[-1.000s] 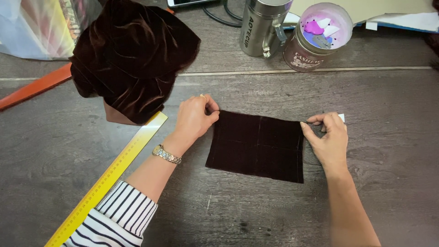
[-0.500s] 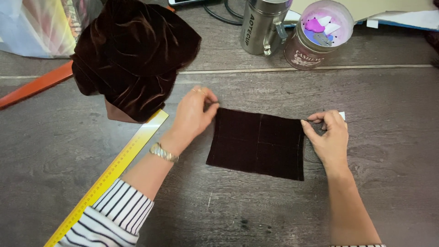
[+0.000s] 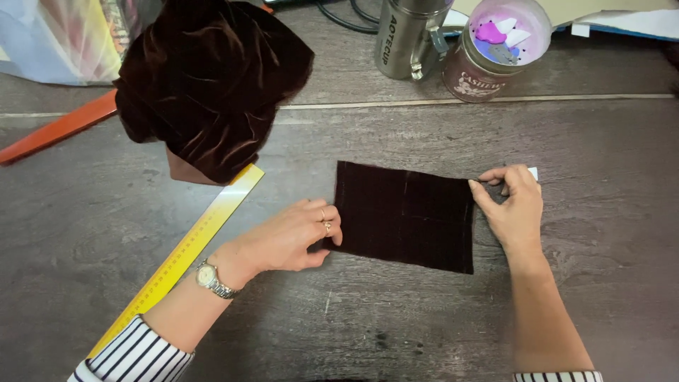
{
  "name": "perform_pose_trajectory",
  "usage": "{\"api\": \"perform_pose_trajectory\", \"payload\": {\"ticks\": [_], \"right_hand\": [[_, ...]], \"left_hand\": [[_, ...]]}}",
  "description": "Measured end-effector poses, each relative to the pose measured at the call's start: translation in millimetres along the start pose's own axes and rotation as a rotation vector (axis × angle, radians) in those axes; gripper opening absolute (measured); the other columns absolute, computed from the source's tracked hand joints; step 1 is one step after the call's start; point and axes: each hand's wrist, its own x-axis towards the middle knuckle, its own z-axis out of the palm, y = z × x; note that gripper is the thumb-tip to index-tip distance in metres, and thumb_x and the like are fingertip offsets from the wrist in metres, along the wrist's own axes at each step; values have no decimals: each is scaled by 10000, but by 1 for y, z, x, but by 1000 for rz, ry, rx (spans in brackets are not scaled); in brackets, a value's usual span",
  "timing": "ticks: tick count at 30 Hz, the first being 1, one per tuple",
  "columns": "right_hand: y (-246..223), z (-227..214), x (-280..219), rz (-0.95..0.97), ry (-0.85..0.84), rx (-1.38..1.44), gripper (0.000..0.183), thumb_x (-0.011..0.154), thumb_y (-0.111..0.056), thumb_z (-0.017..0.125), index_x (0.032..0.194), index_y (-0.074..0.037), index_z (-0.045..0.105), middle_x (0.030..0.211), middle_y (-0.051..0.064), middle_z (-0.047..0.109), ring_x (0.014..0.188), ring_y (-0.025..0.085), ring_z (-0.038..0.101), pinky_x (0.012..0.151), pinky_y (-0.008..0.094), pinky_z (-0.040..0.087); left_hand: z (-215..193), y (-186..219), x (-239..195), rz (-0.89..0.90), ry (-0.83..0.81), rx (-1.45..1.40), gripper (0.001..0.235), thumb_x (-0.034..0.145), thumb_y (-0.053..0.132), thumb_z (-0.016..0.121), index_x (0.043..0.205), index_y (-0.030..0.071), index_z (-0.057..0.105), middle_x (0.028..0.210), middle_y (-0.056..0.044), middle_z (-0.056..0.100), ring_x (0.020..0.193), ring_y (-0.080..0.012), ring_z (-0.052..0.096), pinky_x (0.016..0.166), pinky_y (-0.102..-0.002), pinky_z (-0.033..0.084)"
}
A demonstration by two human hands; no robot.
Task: The person folds a piece of dark brown velvet fabric on a wooden table, then uses a pair of scissors to trim the edges. A yellow ruler is used to measure the fabric before cutting.
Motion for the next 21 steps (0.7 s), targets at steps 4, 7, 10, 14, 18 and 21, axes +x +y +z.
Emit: {"api": "perform_pose_trajectory", "payload": {"ticks": [4,7,10,14,18,21], "right_hand": [[-1,0,-1,-3,0,15,198,839,-254,824,921,-169,665,824,-9,553,737,211,534,813,342,396],[2,0,-1,-8,4,8,200,838,-257,832,920,-173,671,820,-12,553,738,208,535,815,340,401],[3,0,-1,-21,-1,17,193,847,-239,829,938,-161,677,835,10,557,743,222,536,814,343,403],[3,1,-2,-23,2,16,201,857,-258,832,950,-168,679,838,-5,549,746,208,534,815,341,402],[3,0,-1,-44,8,12,196,866,-253,830,947,-159,679,831,5,552,736,219,536,805,352,411],[-3,-3,-1,-4,-9,29,195,865,-262,828,949,-168,680,842,-7,555,751,199,535,809,336,400]], "left_hand": [[8,-6,-5,18,3,78,189,772,220,676,858,95,563,862,-27,521,867,-247,515,773,-369,435],[15,-12,-6,45,61,129,235,745,253,695,857,114,541,860,-27,494,882,-242,511,778,-361,436],[19,-15,-6,34,78,118,166,784,228,666,800,109,551,828,-6,485,847,-217,508,782,-332,435],[25,-21,-6,29,113,54,162,819,248,648,794,113,561,828,-12,496,855,-217,521,799,-335,447],[22,-18,-5,-5,120,-31,186,857,250,628,753,108,570,810,1,504,835,-208,529,813,-326,452],[19,-16,-5,-19,122,-76,189,857,232,624,743,90,577,822,-18,524,853,-222,544,851,-340,453]]}}
